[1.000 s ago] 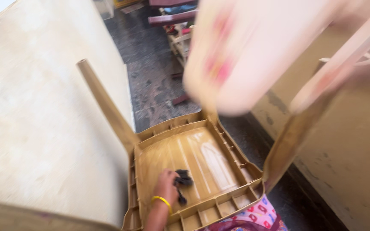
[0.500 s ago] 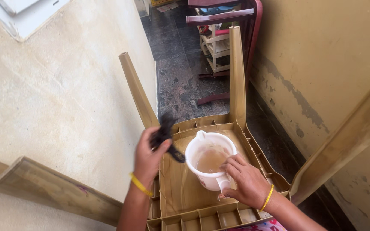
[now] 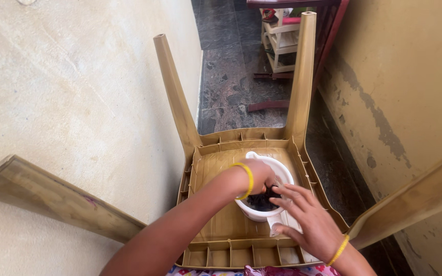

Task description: The person wipes the underside and legs of an overturned plastic chair using a cloth and a cup of water.

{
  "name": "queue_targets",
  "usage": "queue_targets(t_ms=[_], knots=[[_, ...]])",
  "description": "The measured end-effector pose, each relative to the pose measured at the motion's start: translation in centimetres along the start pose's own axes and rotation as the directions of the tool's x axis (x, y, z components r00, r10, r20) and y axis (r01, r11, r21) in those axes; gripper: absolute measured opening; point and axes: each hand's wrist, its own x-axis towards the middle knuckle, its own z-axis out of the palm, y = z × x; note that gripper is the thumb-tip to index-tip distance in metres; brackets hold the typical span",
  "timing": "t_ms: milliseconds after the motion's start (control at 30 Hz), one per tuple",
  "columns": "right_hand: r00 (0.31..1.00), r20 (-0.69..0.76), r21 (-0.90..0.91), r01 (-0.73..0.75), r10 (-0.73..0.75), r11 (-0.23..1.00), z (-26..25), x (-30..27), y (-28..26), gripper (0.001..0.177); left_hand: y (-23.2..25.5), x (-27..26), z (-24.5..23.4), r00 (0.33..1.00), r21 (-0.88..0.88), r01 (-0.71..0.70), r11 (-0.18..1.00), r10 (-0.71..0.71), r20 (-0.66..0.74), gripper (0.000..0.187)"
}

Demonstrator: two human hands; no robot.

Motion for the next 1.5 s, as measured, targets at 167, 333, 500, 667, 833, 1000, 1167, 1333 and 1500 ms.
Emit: queue_targets(t_ms=[167, 333, 500, 667, 833, 1000, 1167, 1333, 1500], knots=[[0.995, 0.022, 0.044, -0.095, 0.094, 0.995, -1.2, -1.2, 1.2, 0.046, 0.5, 5.2, 6.1, 0.924, 0.281, -0.186, 0.941, 0.071, 0.375, 0.032], [0.992, 0.042, 0.092, -0.126, 0.122, 0.988, -1.2, -2.2, 1.5, 0.045, 0.1, 7.2, 8.7, 0.948, 0.319, -0.138, 0.938, 0.032, 0.316, 0.036], [0.992, -0.023, 0.091, -0.12, 0.122, 0.989, -1.7, -2.7, 1.8, 0.037, -1.4, 5.6, 5.3, 0.977, 0.264, 0.011, 0.964, -0.066, 0.202, 0.04], [0.97, -0.122, 0.061, -0.203, 0.209, 0.977, -2.7, -2.7, 2.4, 0.028, -1.3, -0.5, -1.0, 0.994, -0.024, 0.089, 0.996, -0.09, -0.063, 0.039], [0.951, -0.187, 0.06, -0.241, 0.248, 0.969, -3.6, -0.7, 1.9, 0.028, 0.6, -5.7, -5.7, 0.972, -0.216, 0.102, 0.971, -0.143, -0.187, 0.033], [0.89, -0.073, 0.202, -0.429, 0.451, 0.88, -3.0, 2.8, 0.5, 0.042, 1.2, -7.3, -5.8, 0.901, -0.325, -0.098, 0.941, -0.054, -0.429, 0.034], [0.884, 0.008, 0.176, -0.462, 0.468, 0.869, -0.7, 5.7, 0.1, 0.067, 1.2, -7.9, -4.2, 0.873, -0.673, -0.267, 0.69, -0.123, -0.472, 0.02], [0.86, 0.004, -0.046, -0.509, 0.51, 0.859, -0.2, 7.2, 0.6, 0.035, 1.1, -8.5, -2.5, 0.828, -0.799, -0.156, 0.581, -0.364, -0.427, 0.029], [0.863, -0.017, -0.032, -0.504, 0.504, 0.863, -1.4, 8.0, 0.6, 0.031, 0.3, -8.9, -0.7, 0.777, -0.626, -0.119, 0.771, -0.32, -0.541, 0.045]])
